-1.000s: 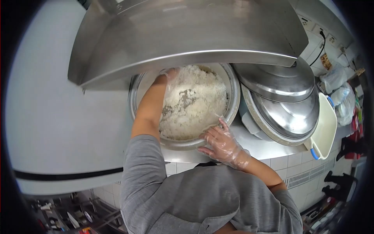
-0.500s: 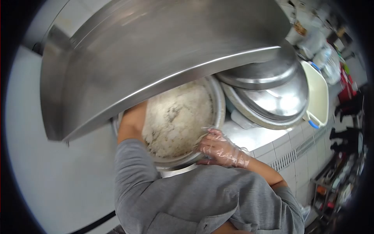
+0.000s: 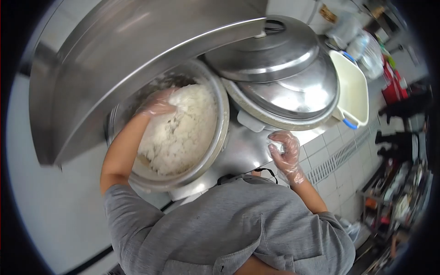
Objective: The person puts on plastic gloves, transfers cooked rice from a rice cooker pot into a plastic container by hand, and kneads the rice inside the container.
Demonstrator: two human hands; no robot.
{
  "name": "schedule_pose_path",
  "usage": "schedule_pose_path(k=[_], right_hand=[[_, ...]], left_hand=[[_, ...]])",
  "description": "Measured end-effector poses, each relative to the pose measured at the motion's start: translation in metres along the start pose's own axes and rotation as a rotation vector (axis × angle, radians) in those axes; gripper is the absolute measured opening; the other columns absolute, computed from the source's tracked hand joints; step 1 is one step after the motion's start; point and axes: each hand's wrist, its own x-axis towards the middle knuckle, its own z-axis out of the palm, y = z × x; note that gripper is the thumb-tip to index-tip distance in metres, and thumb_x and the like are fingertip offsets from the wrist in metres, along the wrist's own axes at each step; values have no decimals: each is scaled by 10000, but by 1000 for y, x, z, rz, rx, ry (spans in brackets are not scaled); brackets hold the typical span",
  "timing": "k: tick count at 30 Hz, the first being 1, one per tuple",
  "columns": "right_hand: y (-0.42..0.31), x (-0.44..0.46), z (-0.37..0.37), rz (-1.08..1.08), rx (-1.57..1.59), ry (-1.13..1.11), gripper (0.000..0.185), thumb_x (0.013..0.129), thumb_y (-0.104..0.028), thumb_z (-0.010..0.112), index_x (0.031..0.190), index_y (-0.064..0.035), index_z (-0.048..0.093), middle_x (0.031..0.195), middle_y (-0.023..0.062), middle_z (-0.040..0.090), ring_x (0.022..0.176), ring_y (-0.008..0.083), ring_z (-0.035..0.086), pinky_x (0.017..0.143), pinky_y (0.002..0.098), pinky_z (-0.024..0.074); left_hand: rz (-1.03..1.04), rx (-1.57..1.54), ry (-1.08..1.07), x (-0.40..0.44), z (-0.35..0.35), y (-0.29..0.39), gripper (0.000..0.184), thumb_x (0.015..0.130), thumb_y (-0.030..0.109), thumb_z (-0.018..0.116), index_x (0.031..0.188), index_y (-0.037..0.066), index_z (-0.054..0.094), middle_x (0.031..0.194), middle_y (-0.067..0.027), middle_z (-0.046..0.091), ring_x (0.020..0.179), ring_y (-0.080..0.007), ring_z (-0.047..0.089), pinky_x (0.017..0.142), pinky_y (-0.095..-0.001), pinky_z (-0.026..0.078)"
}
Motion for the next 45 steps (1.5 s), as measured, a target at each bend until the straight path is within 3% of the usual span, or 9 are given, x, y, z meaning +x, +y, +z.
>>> schedule_pose_path(k=[7,21,23,29,37,41,42,43,45], right_hand=[[-21,34,33,-183,107,-330,245,780,-12,750,1004,-44,657,1002,131,689,932,312,666,802,396,521],[-72,146,106,-384,34,-626,353,809,-171,775,1135,-102,659,1183,112,659,1122,317,605,977,400,486],[-72,131,89,-375,46,-549,366,803,-154,779,1143,-96,658,1183,114,658,1111,318,610,967,401,490],[-17,31,-24,-290,-3,-83,332,825,-70,740,1134,-43,619,1139,154,650,1029,295,635,894,406,511],[133,-25,-224,223,-380,1176,530,875,-145,734,1291,33,458,1181,170,583,1069,242,567,949,371,459],[239,-29,-371,562,-808,1026,695,838,-312,761,1315,95,460,1102,197,615,1016,285,613,879,394,515],[278,-30,-402,633,-437,970,548,854,-248,740,1255,65,537,1010,167,643,903,257,630,790,390,528],[317,-32,-432,734,-94,940,407,870,-184,719,1196,36,613,919,136,672,789,229,647,702,387,540],[440,-67,-516,749,-100,462,251,915,-167,644,1097,0,684,849,93,680,733,217,647,650,392,534]], left_hand=[[-185,536,17,-101,36,134,868,821,329,743,1565,186,319,1163,-185,665,800,-330,701,777,-442,558],[-126,569,252,-171,77,122,859,765,409,776,1501,174,401,1269,-182,624,1059,-382,655,910,-458,520],[-366,349,-62,-166,62,127,816,749,403,775,1459,151,461,1285,-181,622,1069,-383,650,927,-448,515],[-249,217,234,-144,60,71,716,734,369,773,1346,60,568,1201,-199,681,1102,-324,659,958,-417,505],[-529,-749,39,-115,59,-12,477,781,257,752,1173,0,660,1096,-135,696,974,-248,658,906,-369,517],[-563,-1220,51,-108,86,-15,389,805,249,718,1119,23,682,1017,-129,715,911,-283,694,854,-420,566],[-443,-1216,111,-106,98,-35,393,820,256,712,1143,35,679,1037,-131,714,945,-299,698,873,-437,568],[-648,-1330,122,-115,62,99,375,827,217,703,1157,41,676,1038,-128,722,937,-286,701,851,-439,575],[-652,-1430,156,-114,69,107,396,809,218,709,1172,64,678,1053,-109,716,1009,-262,675,909,-425,547]])
